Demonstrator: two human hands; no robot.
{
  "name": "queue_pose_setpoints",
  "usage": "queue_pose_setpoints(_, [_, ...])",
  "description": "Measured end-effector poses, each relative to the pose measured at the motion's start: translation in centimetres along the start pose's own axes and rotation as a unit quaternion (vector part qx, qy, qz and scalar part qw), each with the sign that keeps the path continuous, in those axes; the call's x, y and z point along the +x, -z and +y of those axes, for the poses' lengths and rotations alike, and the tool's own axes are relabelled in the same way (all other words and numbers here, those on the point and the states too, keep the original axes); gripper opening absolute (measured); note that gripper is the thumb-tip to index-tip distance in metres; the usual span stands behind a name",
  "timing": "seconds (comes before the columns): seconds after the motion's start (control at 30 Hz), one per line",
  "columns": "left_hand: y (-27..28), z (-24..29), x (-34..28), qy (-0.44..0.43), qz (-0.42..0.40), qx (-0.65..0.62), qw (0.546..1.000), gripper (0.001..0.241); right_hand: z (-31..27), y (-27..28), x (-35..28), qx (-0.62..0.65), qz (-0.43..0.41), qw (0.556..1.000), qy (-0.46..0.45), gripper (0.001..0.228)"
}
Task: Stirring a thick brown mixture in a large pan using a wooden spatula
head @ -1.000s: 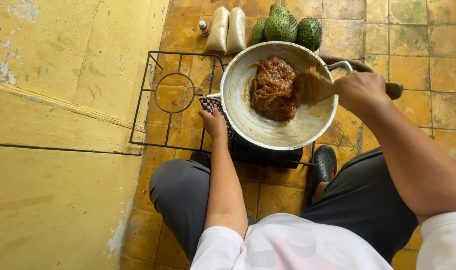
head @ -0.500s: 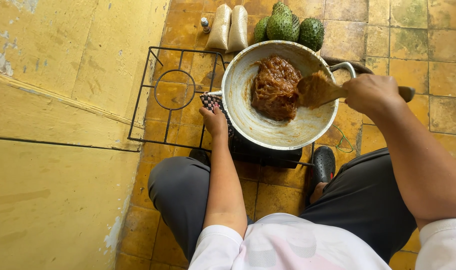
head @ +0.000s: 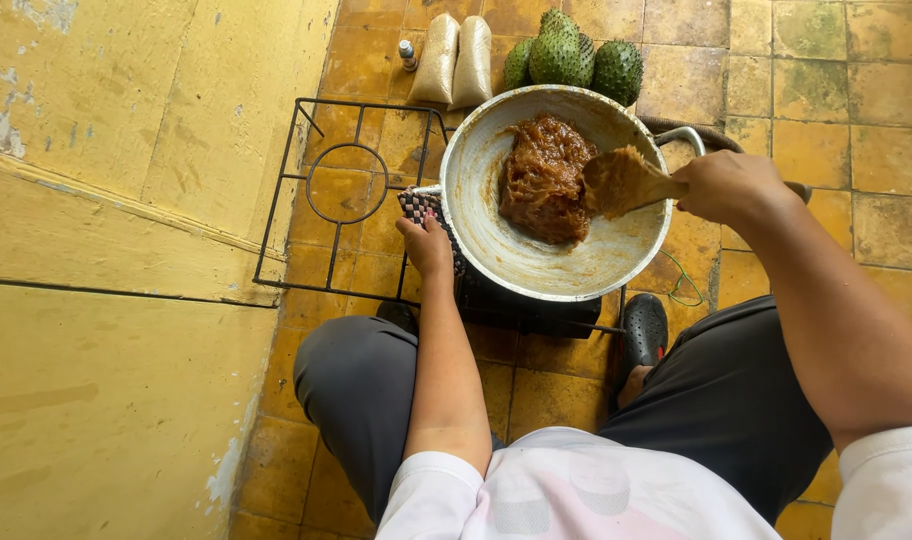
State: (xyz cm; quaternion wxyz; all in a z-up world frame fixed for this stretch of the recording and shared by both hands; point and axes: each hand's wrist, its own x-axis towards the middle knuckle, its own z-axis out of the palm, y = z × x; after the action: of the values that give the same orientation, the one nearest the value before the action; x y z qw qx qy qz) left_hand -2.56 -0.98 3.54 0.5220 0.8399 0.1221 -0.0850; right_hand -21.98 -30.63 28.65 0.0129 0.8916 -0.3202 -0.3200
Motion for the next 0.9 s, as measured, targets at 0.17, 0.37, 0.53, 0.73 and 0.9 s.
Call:
queue_pose_setpoints(0.17, [0.6, 0.6, -0.6, 0.010, -0.017, -0.007, 1.000, 0.028, -0.4, 0.7, -1.7, -0.073, -0.027, 0.996, 0.038, 0.018])
queue_pose_setpoints(0.37, [0.6, 1.0, -0.6, 0.005, -0.013, -0.011, 1.000, 0.026, 0.6, 2.2, -3.2, -0.045, 0.001, 0.999, -0.010, 0.025])
queue_pose_setpoints(0.53, [0.2, 0.1, -0.6, 0.003, -0.001, -0.006, 1.000, 0.027, 0.4, 0.8, -2.2, -0.045, -0.006, 0.999, 0.008, 0.020])
queue_pose_setpoints(0.73, [0.1, 0.4, -0.2, -0.006, -0.002, -0.002, 1.000, 0.026, 0.6, 2.7, -4.2, -0.062, -0.049, 0.997, 0.002, 0.028])
queue_pose_setpoints(0.9, [0.3, 0.6, -0.6, 0.006, -0.008, -0.006, 1.000, 0.024, 0.4, 1.9, -3.4, -0.035, 0.018, 0.999, -0.007, 0.027])
